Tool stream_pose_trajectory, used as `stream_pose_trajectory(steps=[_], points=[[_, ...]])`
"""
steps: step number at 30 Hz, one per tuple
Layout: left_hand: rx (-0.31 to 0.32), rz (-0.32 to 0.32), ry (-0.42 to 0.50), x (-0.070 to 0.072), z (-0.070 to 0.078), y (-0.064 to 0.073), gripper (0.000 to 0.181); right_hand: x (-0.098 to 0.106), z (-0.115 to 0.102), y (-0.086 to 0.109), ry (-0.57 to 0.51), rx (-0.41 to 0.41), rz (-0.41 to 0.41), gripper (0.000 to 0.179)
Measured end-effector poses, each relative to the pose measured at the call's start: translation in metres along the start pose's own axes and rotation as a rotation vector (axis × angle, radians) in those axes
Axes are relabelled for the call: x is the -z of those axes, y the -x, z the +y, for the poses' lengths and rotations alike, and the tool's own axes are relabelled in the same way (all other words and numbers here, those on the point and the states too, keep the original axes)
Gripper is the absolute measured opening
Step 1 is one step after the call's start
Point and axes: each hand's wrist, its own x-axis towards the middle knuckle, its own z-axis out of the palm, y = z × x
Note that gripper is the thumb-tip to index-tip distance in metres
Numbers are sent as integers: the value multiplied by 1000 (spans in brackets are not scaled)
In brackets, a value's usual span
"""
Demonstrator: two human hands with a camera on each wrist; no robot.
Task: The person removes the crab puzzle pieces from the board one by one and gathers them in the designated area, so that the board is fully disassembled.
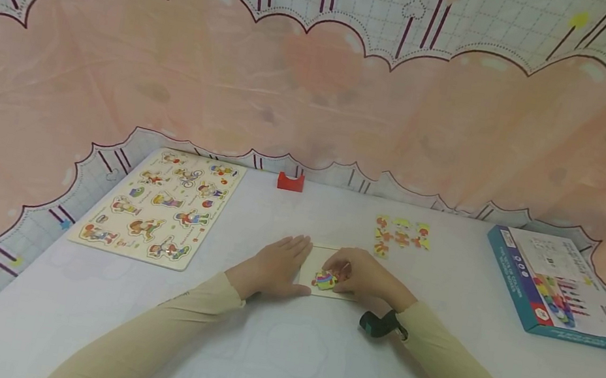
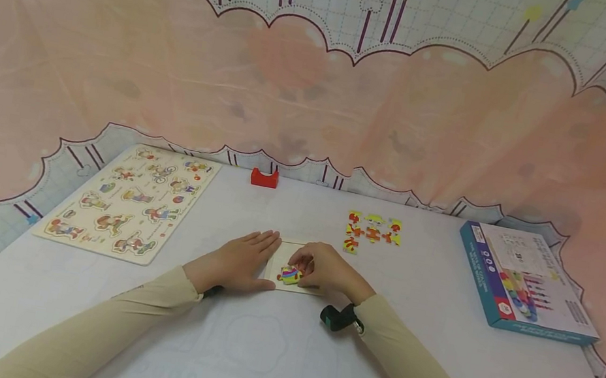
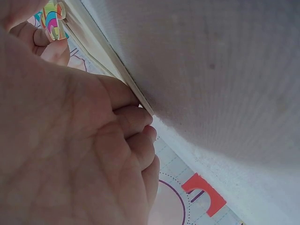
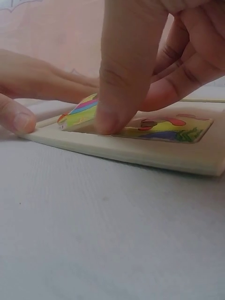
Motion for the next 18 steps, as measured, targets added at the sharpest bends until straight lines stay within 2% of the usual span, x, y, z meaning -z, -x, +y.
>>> stream_pose_trajectory(steps=[7, 11, 18], points=[[1, -8, -4, -1, -1, -1, 90, -1, 2, 0, 0, -21, 17, 26], [0, -12, -7, -1, -1, -2, 90, -1, 7, 3, 14, -19, 59, 27], [2, -12, -16, 0, 0, -1, 90, 2, 21, 14, -25, -27, 137, 27]])
